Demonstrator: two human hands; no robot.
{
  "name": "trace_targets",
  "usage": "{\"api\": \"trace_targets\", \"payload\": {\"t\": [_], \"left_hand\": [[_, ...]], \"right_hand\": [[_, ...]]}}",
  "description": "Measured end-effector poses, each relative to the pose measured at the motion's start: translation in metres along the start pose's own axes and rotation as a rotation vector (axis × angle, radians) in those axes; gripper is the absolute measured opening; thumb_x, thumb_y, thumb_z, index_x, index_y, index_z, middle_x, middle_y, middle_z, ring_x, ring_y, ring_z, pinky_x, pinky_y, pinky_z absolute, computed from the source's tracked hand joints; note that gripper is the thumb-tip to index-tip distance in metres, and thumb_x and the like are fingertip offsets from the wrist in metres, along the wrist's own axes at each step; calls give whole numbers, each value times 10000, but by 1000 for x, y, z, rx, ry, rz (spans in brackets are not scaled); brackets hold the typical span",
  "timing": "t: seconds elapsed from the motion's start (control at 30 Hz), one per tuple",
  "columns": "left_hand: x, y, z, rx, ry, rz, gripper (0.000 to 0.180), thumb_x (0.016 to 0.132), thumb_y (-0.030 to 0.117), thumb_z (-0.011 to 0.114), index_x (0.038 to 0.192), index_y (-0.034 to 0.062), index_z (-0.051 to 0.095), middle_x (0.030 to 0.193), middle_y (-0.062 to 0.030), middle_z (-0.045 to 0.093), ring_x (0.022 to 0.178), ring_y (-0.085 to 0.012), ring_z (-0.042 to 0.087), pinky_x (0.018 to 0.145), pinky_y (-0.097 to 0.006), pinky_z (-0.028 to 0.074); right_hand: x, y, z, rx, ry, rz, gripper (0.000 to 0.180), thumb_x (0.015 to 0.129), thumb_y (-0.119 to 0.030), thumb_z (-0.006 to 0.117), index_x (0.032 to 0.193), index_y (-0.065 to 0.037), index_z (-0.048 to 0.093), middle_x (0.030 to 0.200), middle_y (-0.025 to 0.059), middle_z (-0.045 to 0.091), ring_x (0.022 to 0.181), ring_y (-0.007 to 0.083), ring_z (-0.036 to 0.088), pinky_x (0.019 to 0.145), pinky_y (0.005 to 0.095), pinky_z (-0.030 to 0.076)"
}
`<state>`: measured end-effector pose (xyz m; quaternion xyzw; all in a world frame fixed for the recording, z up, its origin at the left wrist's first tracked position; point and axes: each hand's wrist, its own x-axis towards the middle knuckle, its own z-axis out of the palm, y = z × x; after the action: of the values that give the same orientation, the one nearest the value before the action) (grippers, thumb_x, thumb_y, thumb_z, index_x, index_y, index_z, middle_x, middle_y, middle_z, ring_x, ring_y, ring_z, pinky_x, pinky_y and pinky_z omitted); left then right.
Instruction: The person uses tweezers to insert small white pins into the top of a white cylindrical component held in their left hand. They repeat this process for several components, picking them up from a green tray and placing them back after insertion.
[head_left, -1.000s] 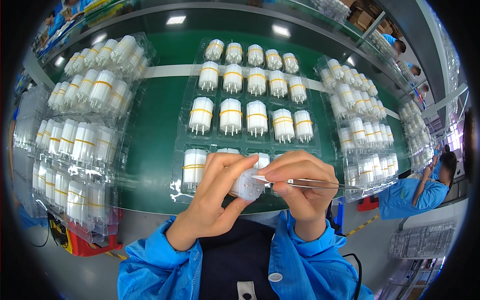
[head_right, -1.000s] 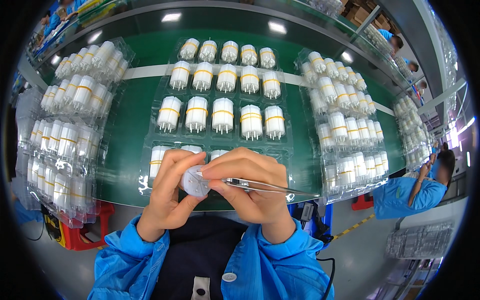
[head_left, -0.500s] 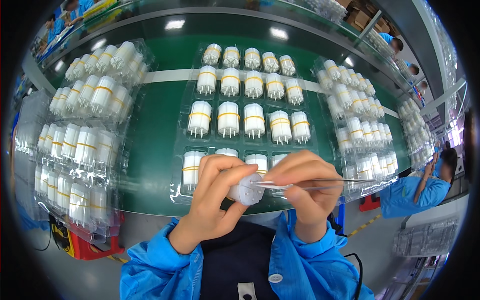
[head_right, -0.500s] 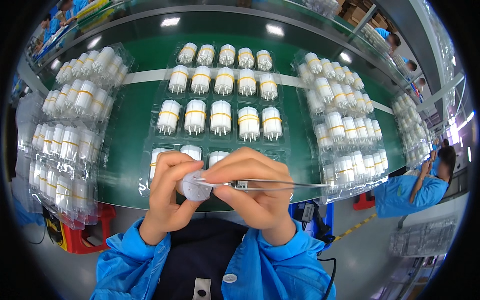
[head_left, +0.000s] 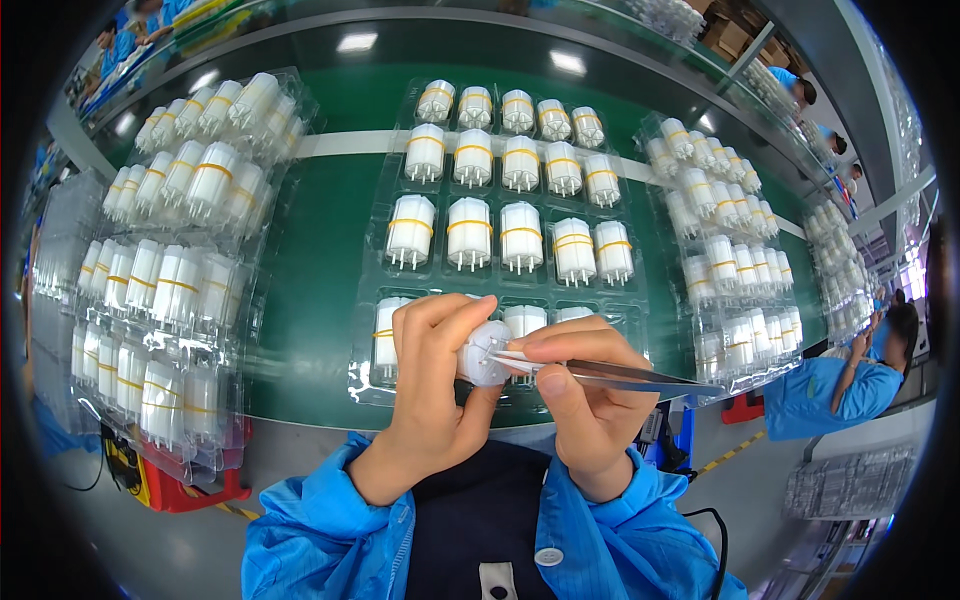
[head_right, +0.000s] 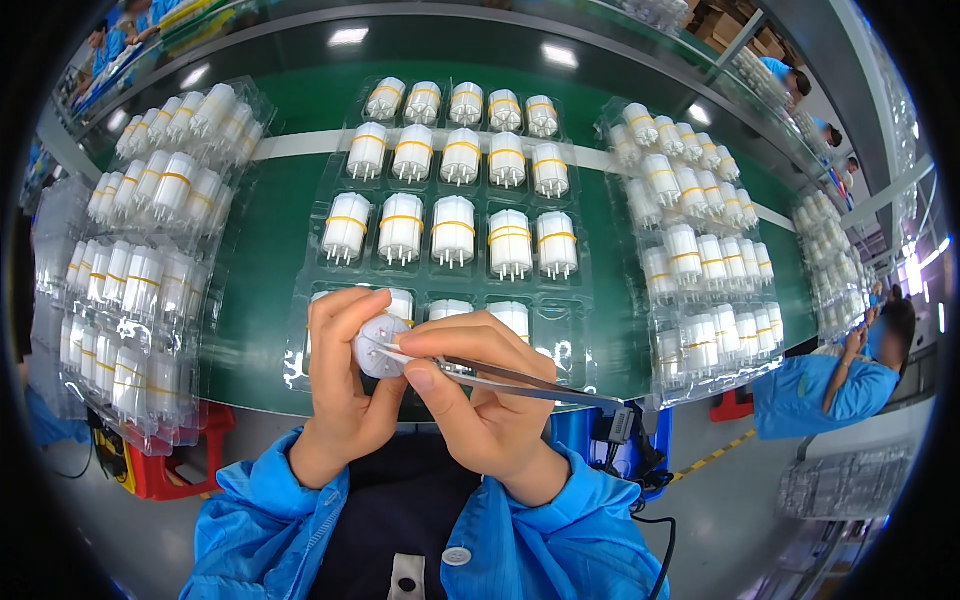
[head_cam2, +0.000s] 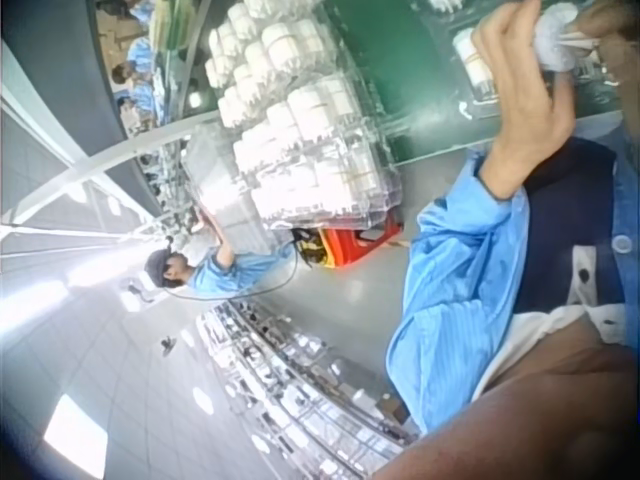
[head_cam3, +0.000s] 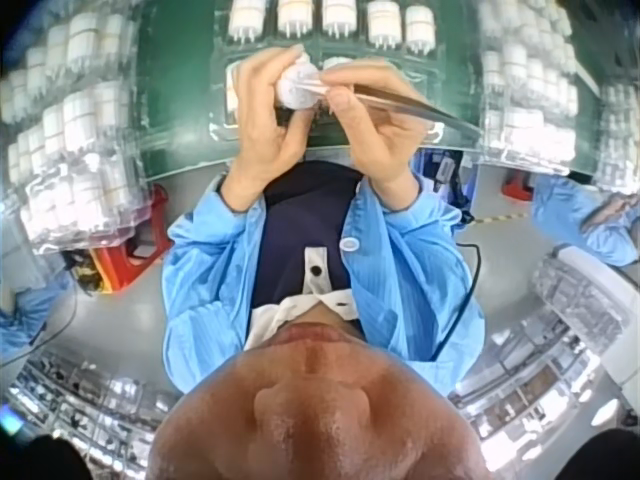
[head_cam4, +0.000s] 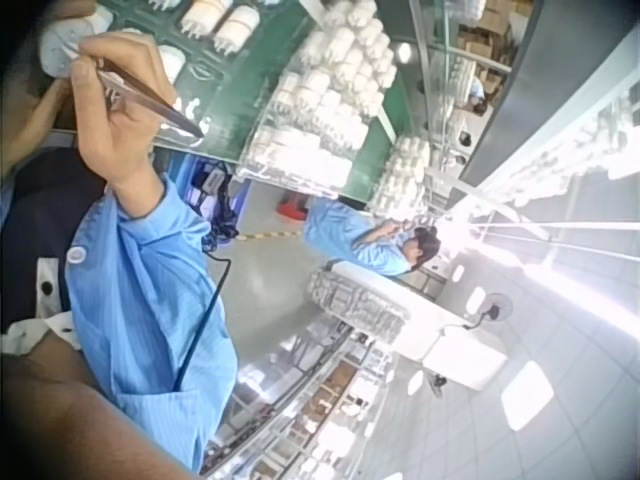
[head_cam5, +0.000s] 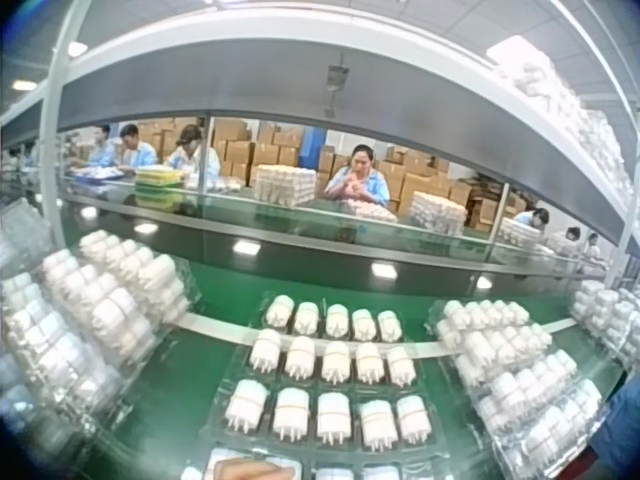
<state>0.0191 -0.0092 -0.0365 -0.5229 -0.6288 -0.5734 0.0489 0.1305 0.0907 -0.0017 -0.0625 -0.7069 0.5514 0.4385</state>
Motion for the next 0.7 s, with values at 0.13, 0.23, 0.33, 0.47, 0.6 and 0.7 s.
{"api": "trace_targets", "payload": {"t": [0.13, 0.23, 0.33, 0.47, 0.6, 0.7], "left_hand": [[0, -2, 0, 62, -7, 43, 553, 739, -10, 705, 1260, -8, 520, 1131, -192, 522, 998, -325, 500, 868, -398, 417], [1, -1, 0, 56, -5, 39, 544, 741, -1, 711, 1253, -6, 526, 1129, -191, 524, 988, -325, 500, 857, -401, 415], [0, 0, 1, 26, -10, 34, 661, 655, -86, 684, 1287, -10, 507, 1168, -186, 509, 1042, -361, 483, 908, -446, 396], [-1, -1, 1, 64, -15, 47, 653, 664, -86, 677, 1291, -14, 511, 1168, -188, 511, 1042, -367, 488, 910, -452, 400], [0, -1, 1, 83, -12, 54, 603, 698, -46, 700, 1274, 0, 526, 1131, -184, 524, 999, -344, 500, 865, -424, 412], [0, -2, 1, 80, -12, 60, 584, 715, -28, 713, 1268, 6, 530, 1114, -184, 530, 979, -331, 508, 841, -406, 424]], "right_hand": [[0, 2, -1, 7, -6, 25, 155, 844, -7, 696, 991, 43, 688, 930, 172, 700, 832, 211, 661, 735, 298, 519], [-2, 2, -1, 36, 10, 59, 149, 850, -7, 694, 989, 46, 688, 933, 172, 699, 834, 209, 659, 740, 297, 519], [-3, 2, 0, 89, 30, 85, 141, 855, -6, 689, 984, 51, 688, 936, 174, 700, 842, 210, 661, 750, 302, 523], [-3, 4, 0, 139, 26, 73, 134, 855, 2, 686, 978, 53, 688, 938, 181, 705, 855, 214, 665, 765, 310, 528], [-2, 8, -2, 140, -6, 49, 134, 851, 14, 684, 979, 52, 686, 941, 183, 710, 860, 216, 667, 769, 313, 528], [-2, 8, -3, 141, -12, 35, 126, 850, 17, 681, 972, 50, 685, 932, 174, 713, 858, 215, 668, 764, 310, 526]]}}
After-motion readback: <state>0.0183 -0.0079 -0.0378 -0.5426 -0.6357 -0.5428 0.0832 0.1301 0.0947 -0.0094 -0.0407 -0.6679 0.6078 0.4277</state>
